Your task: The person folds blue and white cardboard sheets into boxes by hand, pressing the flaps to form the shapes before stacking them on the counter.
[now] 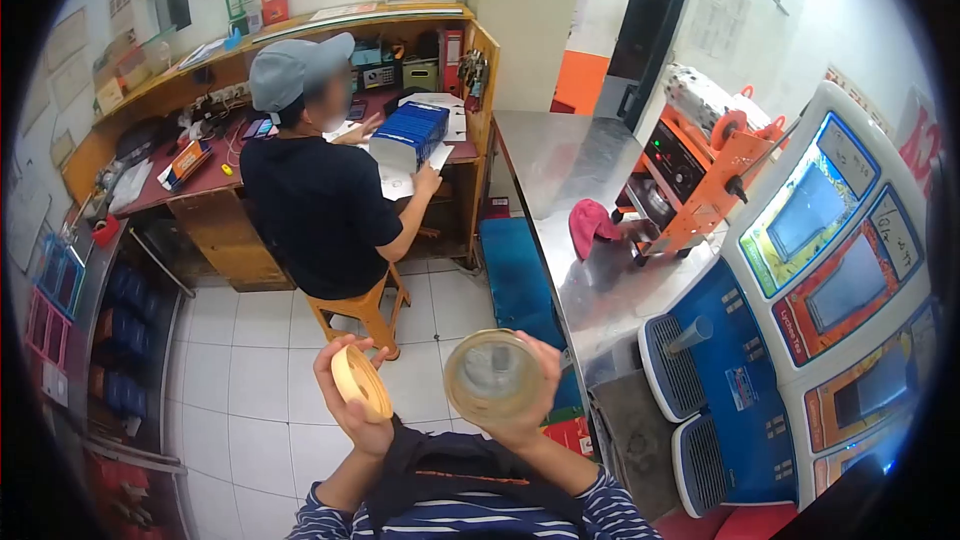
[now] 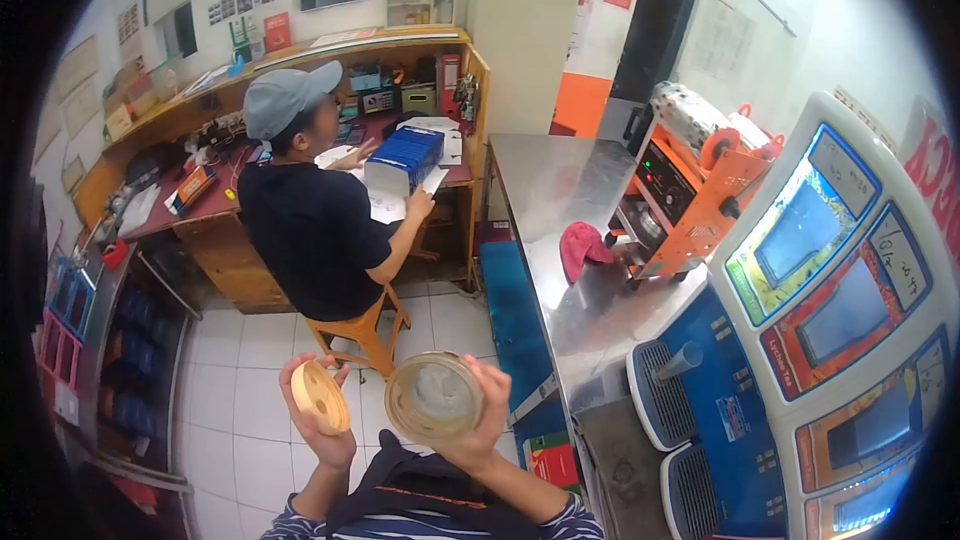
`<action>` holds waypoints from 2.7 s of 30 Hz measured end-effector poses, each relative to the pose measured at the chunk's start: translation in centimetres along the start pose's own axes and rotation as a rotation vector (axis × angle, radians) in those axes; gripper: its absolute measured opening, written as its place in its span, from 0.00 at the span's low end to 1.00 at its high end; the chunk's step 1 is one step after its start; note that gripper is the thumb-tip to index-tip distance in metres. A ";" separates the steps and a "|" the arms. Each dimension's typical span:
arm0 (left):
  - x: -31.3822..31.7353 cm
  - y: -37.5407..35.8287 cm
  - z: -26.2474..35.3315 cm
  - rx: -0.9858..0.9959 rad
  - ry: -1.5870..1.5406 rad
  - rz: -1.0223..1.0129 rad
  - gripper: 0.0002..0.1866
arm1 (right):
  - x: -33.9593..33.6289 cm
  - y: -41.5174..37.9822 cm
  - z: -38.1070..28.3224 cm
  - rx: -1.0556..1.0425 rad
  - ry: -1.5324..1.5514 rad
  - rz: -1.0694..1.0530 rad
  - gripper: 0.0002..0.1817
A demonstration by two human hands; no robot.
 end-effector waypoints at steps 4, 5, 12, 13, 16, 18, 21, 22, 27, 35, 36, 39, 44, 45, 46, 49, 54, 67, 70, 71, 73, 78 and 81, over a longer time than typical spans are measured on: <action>-1.1 -0.4 -2.1 -0.234 -0.152 0.079 0.28 | -2.4 2.2 -2.1 -0.181 -0.061 0.076 0.36; -1.2 -0.5 -2.2 -0.229 -0.155 0.077 0.28 | -3.0 2.9 -3.1 -0.255 -0.087 0.105 0.33; -1.3 -1.2 -4.0 -0.429 -0.249 0.121 0.26 | -5.3 5.1 -5.8 -0.382 0.055 0.045 0.31; -1.3 -1.3 -4.1 -0.439 -0.255 0.116 0.26 | -5.6 5.6 -6.4 -0.381 0.056 0.041 0.31; -0.7 -1.3 -4.0 -0.434 -0.225 0.074 0.26 | -4.7 6.3 -6.3 -0.270 0.051 -0.191 0.31; -0.5 -1.4 -4.4 -0.445 -0.240 0.062 0.26 | -4.8 6.0 -5.3 -0.179 -0.013 -0.196 0.35; -0.5 -1.4 -4.6 -0.458 -0.247 0.047 0.26 | -4.9 6.4 -5.1 -0.146 -0.215 -0.395 0.40; -0.5 -1.3 -4.7 -0.464 -0.243 0.041 0.26 | -5.1 6.4 -5.0 -0.146 -0.215 -0.400 0.40; -0.6 -1.0 -5.3 -0.478 -0.239 0.030 0.26 | -5.7 6.8 -4.8 -0.027 -0.270 -0.379 0.41; -0.2 -0.7 -5.6 -0.492 -0.230 -0.007 0.26 | -5.4 7.2 -5.2 -0.137 -0.217 -0.338 0.28; -0.2 -0.7 -5.6 -0.493 -0.229 -0.003 0.26 | -5.7 7.3 -5.4 -0.170 -0.189 -0.287 0.23; -0.2 -0.5 -5.6 -0.490 -0.228 -0.007 0.26 | -5.8 8.1 -6.6 -0.271 -0.171 -0.235 0.16; -0.3 -0.4 -5.6 -0.474 -0.234 -0.017 0.26 | -6.0 9.2 -8.3 -0.385 -0.161 -0.121 0.12; -0.4 -0.5 -5.6 -0.482 -0.201 -0.025 0.26 | -6.2 9.4 -8.7 -0.384 -0.174 -0.042 0.09; -0.5 -0.5 -5.6 -0.489 -0.168 -0.033 0.26 | -5.7 9.5 -9.0 -0.389 -0.178 -0.030 0.09; -1.0 -0.7 -6.0 -0.496 -0.192 -0.013 0.26 | -6.4 9.7 -9.9 -0.483 -0.075 0.176 0.09; -1.3 -0.5 -5.9 -0.470 -0.296 0.016 0.23 | -7.3 9.9 -11.0 -0.609 -0.018 0.322 0.08; -0.7 -0.5 -6.2 -0.513 -0.228 -0.028 0.23 | -7.4 10.9 -11.3 -0.684 -0.032 0.264 0.09; -0.7 -1.5 -7.5 -0.706 -0.494 0.021 0.23 | -7.4 10.9 -10.7 -0.667 -0.039 0.298 0.10; 0.1 -1.5 -7.5 -0.791 -0.594 -0.031 0.25 | -7.2 11.1 -10.5 -0.620 -0.047 0.257 0.10; 1.5 -1.5 -7.2 -0.887 -0.693 -0.083 0.26 | -6.8 11.1 -10.1 -0.523 -0.079 0.206 0.11; 4.2 -0.4 -5.9 -0.679 -0.520 -0.290 0.38 | -6.9 9.7 -6.9 -0.371 -0.123 -0.069 0.12; 6.4 1.1 -3.0 -0.385 -0.377 -0.339 0.44 | -5.8 6.5 -2.5 -0.177 -0.108 -0.146 0.34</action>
Point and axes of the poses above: each hand's wrist, its own y-axis towards the middle knuckle, its own x-axis out of the palm, z = x × y, the point moved 7 cm from there along y, towards the middle knuckle, and after that the axes turned 5 degrees about -y, right-handed, at the moved point
